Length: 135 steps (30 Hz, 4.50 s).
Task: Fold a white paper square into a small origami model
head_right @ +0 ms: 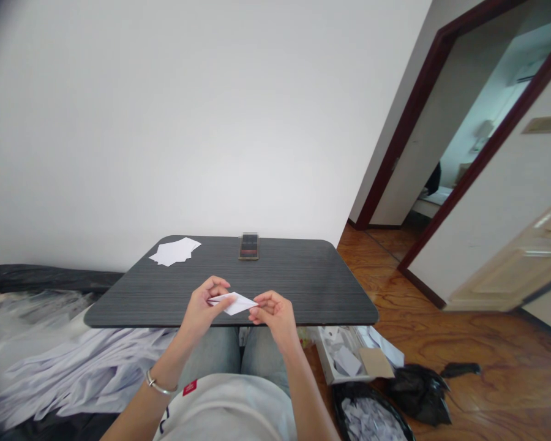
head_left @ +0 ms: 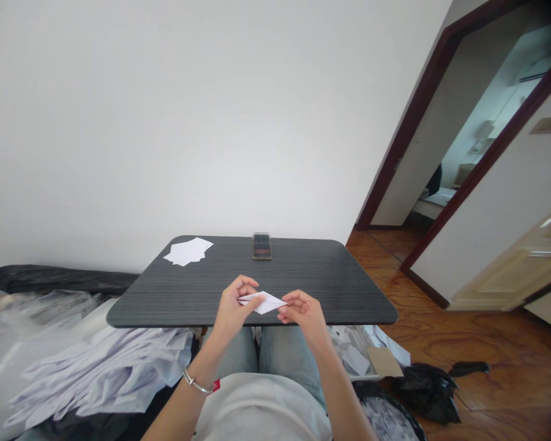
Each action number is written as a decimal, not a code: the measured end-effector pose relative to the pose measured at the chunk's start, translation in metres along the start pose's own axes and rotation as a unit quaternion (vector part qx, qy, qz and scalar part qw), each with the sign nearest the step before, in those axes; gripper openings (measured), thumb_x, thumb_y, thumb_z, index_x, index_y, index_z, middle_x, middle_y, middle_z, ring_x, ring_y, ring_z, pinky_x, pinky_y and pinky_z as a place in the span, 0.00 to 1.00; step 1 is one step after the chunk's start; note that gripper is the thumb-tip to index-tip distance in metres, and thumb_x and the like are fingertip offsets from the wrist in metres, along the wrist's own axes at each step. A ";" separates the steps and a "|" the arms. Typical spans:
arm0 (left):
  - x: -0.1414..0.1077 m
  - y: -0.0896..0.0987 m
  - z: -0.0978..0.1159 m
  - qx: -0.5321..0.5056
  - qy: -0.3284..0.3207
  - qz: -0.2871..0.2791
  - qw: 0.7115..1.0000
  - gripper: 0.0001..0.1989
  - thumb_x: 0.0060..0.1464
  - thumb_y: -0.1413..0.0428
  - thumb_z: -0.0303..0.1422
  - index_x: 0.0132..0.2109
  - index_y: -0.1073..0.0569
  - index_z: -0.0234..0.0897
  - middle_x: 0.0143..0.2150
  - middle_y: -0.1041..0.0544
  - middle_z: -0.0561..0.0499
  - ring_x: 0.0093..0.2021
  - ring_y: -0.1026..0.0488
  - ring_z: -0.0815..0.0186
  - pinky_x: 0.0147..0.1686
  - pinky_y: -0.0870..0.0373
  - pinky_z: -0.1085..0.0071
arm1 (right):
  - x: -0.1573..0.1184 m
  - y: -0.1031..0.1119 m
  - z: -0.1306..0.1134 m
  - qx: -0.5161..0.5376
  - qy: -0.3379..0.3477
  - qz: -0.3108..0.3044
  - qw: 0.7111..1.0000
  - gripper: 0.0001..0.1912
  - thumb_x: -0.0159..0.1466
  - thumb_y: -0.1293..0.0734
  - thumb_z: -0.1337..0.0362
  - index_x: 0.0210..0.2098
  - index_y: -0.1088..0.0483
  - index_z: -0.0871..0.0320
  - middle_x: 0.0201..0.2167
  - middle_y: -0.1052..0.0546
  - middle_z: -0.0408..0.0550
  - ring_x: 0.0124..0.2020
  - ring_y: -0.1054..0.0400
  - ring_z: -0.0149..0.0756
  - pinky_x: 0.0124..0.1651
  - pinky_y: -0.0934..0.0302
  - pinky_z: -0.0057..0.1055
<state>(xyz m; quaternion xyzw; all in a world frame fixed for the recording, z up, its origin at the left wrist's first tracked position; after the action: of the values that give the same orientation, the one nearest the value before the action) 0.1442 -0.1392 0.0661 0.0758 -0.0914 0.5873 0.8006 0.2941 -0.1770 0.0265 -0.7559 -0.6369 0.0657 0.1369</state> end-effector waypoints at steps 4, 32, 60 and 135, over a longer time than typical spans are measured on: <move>-0.001 -0.001 -0.001 -0.008 -0.001 -0.007 1.000 0.14 0.42 0.41 0.33 0.35 0.37 0.34 0.19 0.33 0.58 0.19 0.36 0.74 0.20 0.44 0.79 | -0.002 -0.003 -0.001 -0.012 0.016 -0.009 1.000 0.12 0.43 0.27 0.63 0.26 0.30 0.60 0.19 0.26 0.41 0.17 0.33 0.27 0.20 0.38 0.21; 0.001 -0.006 -0.006 -0.058 0.037 -0.017 0.997 0.12 0.47 0.45 0.38 0.35 0.35 0.34 0.17 0.35 0.59 0.19 0.37 0.74 0.21 0.43 0.78 | -0.008 -0.013 -0.004 -0.029 0.007 -0.025 0.999 0.11 0.51 0.32 0.59 0.20 0.32 0.61 0.15 0.26 0.43 0.16 0.34 0.26 0.20 0.42 0.21; -0.005 -0.019 0.001 0.014 -0.013 -0.057 0.998 0.13 0.50 0.48 0.33 0.43 0.37 0.34 0.20 0.35 0.58 0.21 0.39 0.73 0.22 0.45 0.78 | -0.006 -0.016 -0.002 -0.054 0.022 -0.017 0.998 0.11 0.50 0.32 0.61 0.19 0.34 0.61 0.14 0.31 0.40 0.16 0.38 0.26 0.18 0.46 0.21; -0.002 -0.015 -0.008 -0.112 0.059 -0.066 0.990 0.17 0.46 0.45 0.39 0.40 0.34 0.33 0.24 0.28 0.52 0.23 0.31 0.70 0.25 0.32 0.73 | -0.013 -0.009 -0.021 -0.136 0.159 -0.021 0.978 0.03 0.50 0.31 0.65 0.24 0.26 0.58 0.22 0.25 0.46 0.26 0.32 0.35 0.29 0.37 0.30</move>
<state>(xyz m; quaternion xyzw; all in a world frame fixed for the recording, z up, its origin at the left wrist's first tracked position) 0.1584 -0.1441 0.0577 -0.0435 -0.1042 0.5227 0.8450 0.2895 -0.1907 0.0478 -0.7547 -0.6257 -0.1454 0.1339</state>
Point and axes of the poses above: each hand's wrist, its own x-axis towards the middle knuckle, its own y-axis out of the back of the hand, z = x × y, the point moved 7 cm from there along x, towards the middle knuckle
